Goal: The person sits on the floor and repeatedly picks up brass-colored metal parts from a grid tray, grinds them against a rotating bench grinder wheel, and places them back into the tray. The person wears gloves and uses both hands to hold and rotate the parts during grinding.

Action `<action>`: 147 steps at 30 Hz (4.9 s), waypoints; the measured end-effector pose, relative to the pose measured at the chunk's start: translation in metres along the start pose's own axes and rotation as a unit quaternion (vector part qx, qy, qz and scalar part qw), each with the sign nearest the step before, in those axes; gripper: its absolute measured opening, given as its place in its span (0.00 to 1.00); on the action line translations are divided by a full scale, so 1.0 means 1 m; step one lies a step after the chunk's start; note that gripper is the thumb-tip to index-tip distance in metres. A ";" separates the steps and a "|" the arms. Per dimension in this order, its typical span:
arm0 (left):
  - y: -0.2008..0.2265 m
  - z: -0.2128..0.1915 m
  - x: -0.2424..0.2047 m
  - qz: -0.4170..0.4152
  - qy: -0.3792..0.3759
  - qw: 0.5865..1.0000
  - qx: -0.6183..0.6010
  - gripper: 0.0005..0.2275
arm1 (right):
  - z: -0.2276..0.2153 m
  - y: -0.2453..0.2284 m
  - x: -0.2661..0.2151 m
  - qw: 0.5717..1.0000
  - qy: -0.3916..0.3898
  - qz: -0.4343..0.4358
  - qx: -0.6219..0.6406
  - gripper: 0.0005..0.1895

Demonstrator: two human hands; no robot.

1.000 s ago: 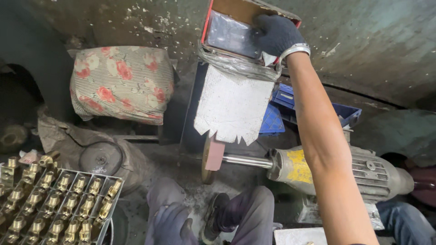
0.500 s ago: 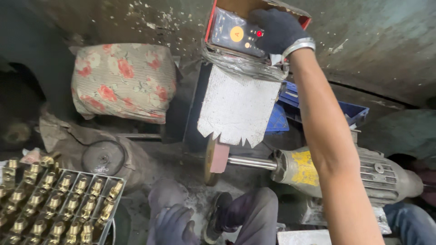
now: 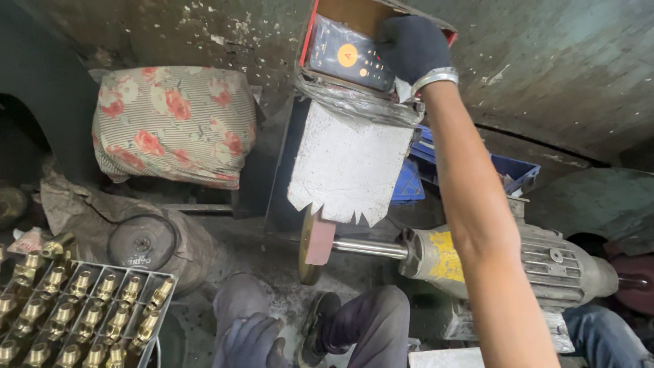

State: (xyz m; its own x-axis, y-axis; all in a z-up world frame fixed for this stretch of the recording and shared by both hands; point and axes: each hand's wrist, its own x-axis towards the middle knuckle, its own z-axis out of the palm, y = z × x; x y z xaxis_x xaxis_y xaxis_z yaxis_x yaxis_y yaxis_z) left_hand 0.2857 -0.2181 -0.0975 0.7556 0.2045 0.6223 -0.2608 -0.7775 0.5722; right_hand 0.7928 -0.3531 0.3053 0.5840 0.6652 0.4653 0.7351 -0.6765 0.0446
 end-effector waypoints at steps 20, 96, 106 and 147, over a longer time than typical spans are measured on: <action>0.021 -0.021 0.017 -0.023 -0.040 0.999 0.005 0.15 | -0.001 0.015 -0.003 0.999 -0.026 0.005 0.041 0.12; 0.014 -0.013 0.059 -0.377 -0.318 0.715 -0.496 0.09 | 0.031 -0.239 -0.423 0.985 -0.102 -0.040 0.134 0.31; 0.000 0.029 0.074 -0.366 -0.296 0.787 -0.399 0.14 | 0.109 -0.200 -0.419 0.980 -0.146 -0.072 0.117 0.27; 0.049 -0.015 0.081 -0.412 -0.249 0.752 -0.451 0.10 | 0.050 -0.228 -0.410 0.942 -0.204 0.092 0.250 0.29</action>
State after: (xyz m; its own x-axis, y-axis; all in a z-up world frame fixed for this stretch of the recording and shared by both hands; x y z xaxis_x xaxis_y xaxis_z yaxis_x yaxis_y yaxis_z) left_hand 0.3251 -0.2312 -0.0115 0.9564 -0.0262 -0.2910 0.2878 0.2559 0.9229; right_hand 0.4030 -0.4554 0.0599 0.7257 0.6868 0.0415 0.6197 -0.6262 -0.4732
